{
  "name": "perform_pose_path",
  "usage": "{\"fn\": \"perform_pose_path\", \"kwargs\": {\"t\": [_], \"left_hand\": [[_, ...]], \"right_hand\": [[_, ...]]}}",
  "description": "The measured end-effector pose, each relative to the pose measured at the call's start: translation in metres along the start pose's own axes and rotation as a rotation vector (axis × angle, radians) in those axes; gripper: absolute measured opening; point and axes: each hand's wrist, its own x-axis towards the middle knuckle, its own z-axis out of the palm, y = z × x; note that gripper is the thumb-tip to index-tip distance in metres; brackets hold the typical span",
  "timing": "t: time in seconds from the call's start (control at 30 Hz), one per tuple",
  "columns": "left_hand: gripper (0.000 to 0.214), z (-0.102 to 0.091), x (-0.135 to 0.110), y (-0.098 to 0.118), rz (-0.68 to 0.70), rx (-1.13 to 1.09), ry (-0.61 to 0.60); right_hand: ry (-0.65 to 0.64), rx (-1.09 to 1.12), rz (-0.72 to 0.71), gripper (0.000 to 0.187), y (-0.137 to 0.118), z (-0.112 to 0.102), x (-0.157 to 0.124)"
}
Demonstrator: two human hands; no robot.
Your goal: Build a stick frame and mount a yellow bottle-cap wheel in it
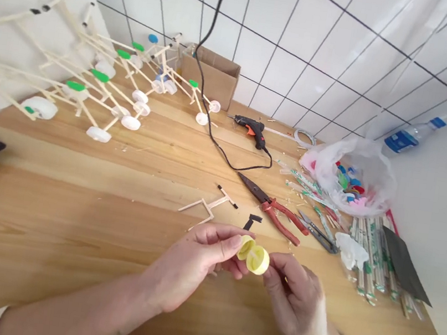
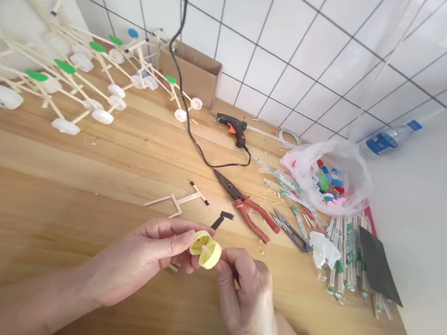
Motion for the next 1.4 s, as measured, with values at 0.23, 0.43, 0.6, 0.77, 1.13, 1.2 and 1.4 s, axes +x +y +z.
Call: {"fn": "perform_pose_path", "kwargs": {"t": [0.23,0.43,0.6,0.77,1.13,1.2,1.4], "left_hand": [[0.028,-0.0013,-0.0004,0.001,-0.081,0.062,0.054],[0.029,0.0016,-0.0018,0.0025,-0.084,0.094,0.111],[0.027,0.0021,-0.0004,0.0003,-0.077,0.117,0.102],[0.025,0.0003,-0.0012,-0.0023,-0.072,0.156,0.106],[0.023,0.0011,-0.0005,-0.0022,-0.073,0.167,0.082],[0.023,0.0021,-0.0002,-0.0017,-0.073,0.173,0.082],[0.024,0.0038,0.0019,-0.0005,-0.084,0.185,0.077]], "right_hand": [[-0.083,-0.01,-0.033,0.011,0.0004,-0.0002,-0.0009],[-0.107,-0.006,-0.044,0.013,-0.0021,-0.0019,0.0011],[-0.101,-0.01,-0.059,0.014,-0.0018,0.0,0.0015],[-0.122,-0.003,-0.085,0.016,-0.0017,-0.0004,0.0022],[-0.206,0.052,-0.066,0.018,0.0009,-0.0026,0.0047],[-0.22,0.04,-0.064,0.02,0.0008,-0.003,0.0046],[-0.264,0.012,-0.066,0.022,0.0008,-0.0044,0.0047]]}}
